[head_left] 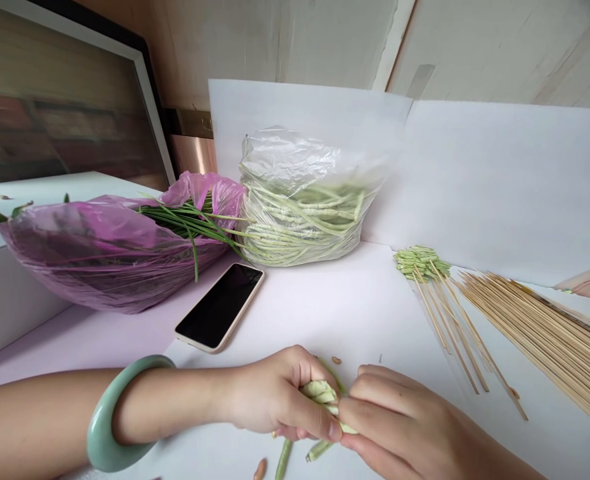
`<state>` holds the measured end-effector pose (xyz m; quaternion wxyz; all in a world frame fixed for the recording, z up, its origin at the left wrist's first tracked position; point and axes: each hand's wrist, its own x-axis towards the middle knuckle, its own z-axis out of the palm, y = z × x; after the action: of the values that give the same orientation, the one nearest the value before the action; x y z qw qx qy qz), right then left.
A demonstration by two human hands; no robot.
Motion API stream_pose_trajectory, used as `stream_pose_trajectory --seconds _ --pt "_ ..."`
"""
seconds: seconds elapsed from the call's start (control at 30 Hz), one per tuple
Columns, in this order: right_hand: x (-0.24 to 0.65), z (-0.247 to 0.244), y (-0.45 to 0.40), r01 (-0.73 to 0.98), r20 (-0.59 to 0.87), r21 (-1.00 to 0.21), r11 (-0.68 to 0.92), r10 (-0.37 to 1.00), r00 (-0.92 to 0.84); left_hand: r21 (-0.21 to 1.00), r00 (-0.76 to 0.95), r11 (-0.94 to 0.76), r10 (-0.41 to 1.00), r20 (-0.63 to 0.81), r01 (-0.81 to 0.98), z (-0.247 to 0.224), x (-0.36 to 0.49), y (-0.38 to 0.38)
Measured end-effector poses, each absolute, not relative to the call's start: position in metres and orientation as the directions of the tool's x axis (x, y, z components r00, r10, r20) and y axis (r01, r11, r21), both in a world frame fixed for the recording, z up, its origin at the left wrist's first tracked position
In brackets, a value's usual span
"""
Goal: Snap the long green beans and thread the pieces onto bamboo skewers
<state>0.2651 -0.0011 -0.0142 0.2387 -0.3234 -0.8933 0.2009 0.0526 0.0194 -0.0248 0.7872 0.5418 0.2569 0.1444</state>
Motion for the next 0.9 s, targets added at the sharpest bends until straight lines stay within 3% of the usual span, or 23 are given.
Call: stream_pose_trajectory --seconds 0.17,0.37,0.5,0.67,0.9 --pt "0.269 -0.015 -0.001 0.531 0.36 -0.451 0.717 0.691 -0.627 0.962 0.847 0.269 0.502 -0.176 0.04 -0.015 0.053 0.015" --pt "0.272 -0.011 -0.002 0.594 0.428 -0.393 0.702 0.711 -0.557 0.967 0.915 0.22 0.348 -0.202 0.13 -0.019 0.048 0.012" --pt "0.273 -0.008 -0.003 0.612 0.446 -0.388 0.689 0.722 -0.529 0.988 0.928 0.153 0.363 -0.087 0.033 -0.022 0.045 0.01" --pt "0.272 0.003 -0.005 0.636 0.461 -0.392 0.665 0.74 -0.49 0.903 0.845 0.426 0.503 -0.179 -0.062 -0.025 0.048 0.014" --pt "0.27 0.019 0.002 0.508 0.386 -0.515 0.691 0.716 -0.582 0.777 0.791 0.59 0.573 -0.213 -0.218 -0.034 0.058 0.022"
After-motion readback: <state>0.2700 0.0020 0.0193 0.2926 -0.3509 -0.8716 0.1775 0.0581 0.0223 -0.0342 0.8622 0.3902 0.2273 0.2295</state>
